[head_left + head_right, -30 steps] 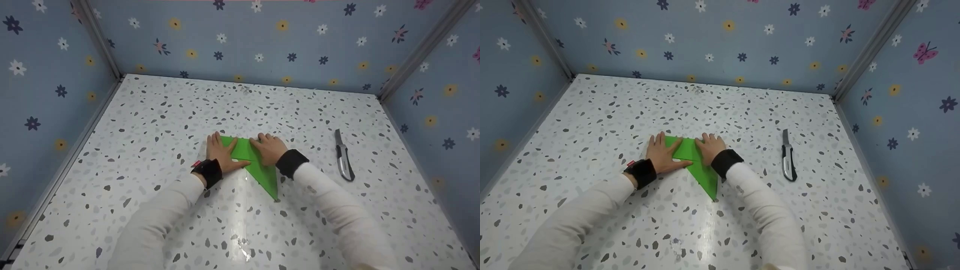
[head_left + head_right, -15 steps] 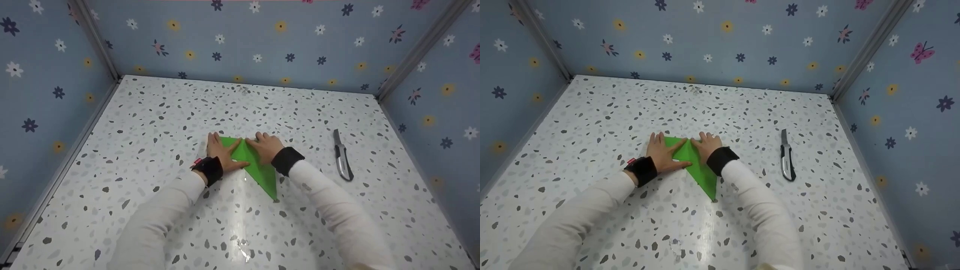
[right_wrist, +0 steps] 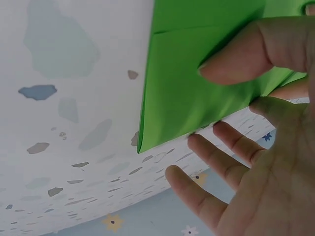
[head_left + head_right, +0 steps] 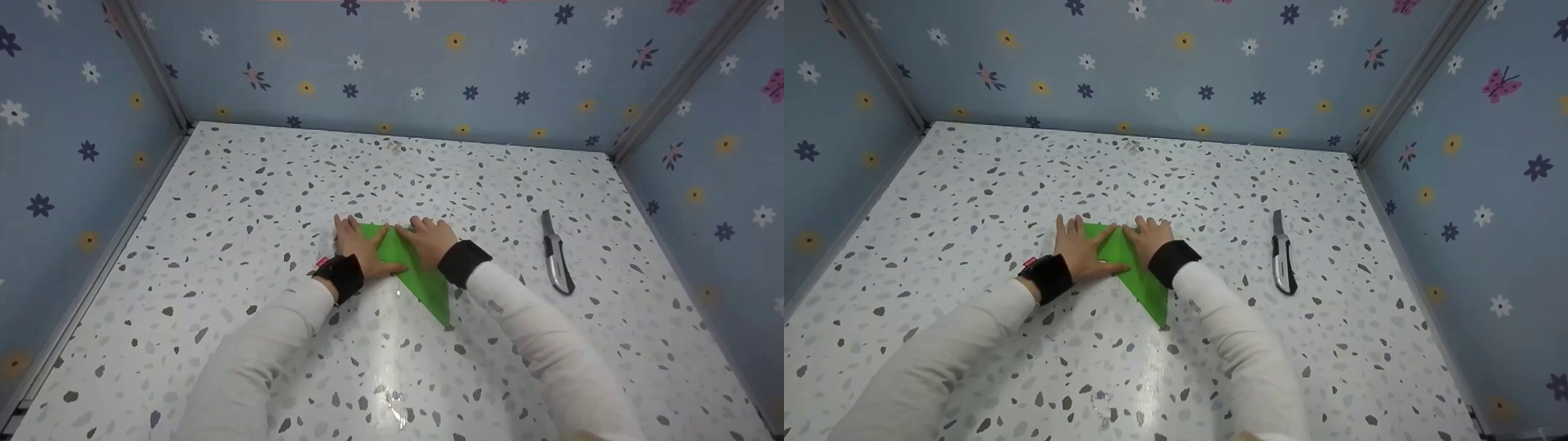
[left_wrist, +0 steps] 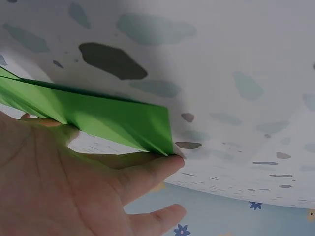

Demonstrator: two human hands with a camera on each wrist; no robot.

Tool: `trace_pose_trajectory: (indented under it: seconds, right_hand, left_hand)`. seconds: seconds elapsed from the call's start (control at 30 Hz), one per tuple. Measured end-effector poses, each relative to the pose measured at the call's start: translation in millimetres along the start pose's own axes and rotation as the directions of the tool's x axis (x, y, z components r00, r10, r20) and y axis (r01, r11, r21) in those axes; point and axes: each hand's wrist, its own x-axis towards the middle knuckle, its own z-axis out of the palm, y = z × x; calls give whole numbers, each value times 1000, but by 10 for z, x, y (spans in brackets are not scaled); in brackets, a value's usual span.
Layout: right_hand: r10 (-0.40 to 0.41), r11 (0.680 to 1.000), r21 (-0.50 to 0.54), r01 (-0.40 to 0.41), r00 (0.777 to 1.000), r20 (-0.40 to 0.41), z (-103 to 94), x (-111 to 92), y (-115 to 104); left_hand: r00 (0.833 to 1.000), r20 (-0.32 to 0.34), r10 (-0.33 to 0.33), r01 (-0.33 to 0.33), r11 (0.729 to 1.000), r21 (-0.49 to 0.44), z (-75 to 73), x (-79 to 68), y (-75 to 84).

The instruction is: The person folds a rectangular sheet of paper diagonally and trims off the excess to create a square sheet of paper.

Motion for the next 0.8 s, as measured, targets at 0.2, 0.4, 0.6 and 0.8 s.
trace_pose_trajectory:
  seconds: [0.2, 0.4, 0.6, 0.8]
  right_hand:
    - [-9, 999, 34, 10, 1000, -9, 32, 15, -7]
    - [-24, 999, 31, 25, 1000, -16, 117, 28, 1]
    - [-18, 999, 33, 17, 1000, 22, 133, -38, 17]
    - [3, 996, 93, -4, 1000, 6, 163, -180, 112]
  left_hand:
    - [998, -48, 27, -27, 1000, -4, 113, 60, -118]
    - [998, -56, 10, -10, 1000, 3, 183, 53, -252]
    - [999, -40, -14, 12, 999, -44, 166, -3, -283]
    - [999, -33, -37, 36, 999, -40, 181, 7, -280]
